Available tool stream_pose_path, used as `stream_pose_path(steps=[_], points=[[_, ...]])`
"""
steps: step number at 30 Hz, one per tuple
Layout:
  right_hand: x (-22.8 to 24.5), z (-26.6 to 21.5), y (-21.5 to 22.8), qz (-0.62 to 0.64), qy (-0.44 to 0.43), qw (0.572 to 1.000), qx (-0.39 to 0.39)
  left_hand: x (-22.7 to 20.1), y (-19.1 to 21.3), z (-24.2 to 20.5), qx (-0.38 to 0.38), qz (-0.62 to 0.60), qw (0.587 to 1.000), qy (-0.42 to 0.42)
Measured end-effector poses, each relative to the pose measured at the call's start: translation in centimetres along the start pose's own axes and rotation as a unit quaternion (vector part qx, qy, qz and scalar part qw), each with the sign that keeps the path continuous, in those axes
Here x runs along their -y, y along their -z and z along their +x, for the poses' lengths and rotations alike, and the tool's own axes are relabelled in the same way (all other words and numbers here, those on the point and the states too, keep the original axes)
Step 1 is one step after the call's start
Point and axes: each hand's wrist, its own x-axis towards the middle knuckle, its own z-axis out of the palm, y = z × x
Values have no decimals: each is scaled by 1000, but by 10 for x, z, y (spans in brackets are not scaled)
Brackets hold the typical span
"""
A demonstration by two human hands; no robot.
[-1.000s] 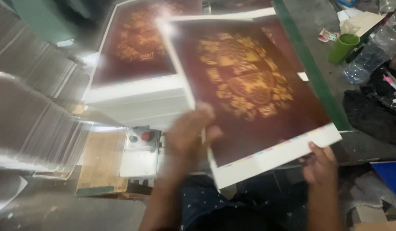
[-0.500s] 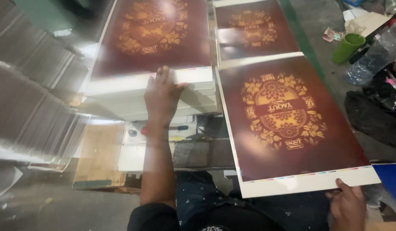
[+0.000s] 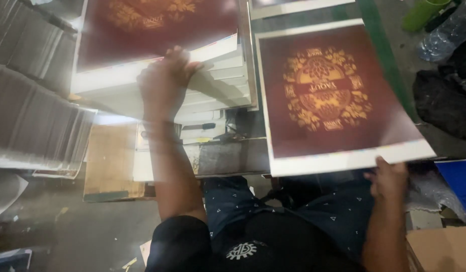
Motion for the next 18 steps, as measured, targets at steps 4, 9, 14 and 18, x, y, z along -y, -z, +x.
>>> stream_pose_path(steps=[4, 9, 14, 18], points=[[5, 51, -56, 39, -14, 997, 61, 4, -14, -4, -84, 31, 995, -43], [34, 108, -110, 51, -18, 990, 133, -2, -6, -3, -70, 18, 997, -20], [35, 97, -118, 34, -97, 987, 122, -2, -8, -4, -121, -63, 990, -16], [26, 42, -124, 8, -109, 978, 177, -3, -17, -3, -188, -50, 981, -21]])
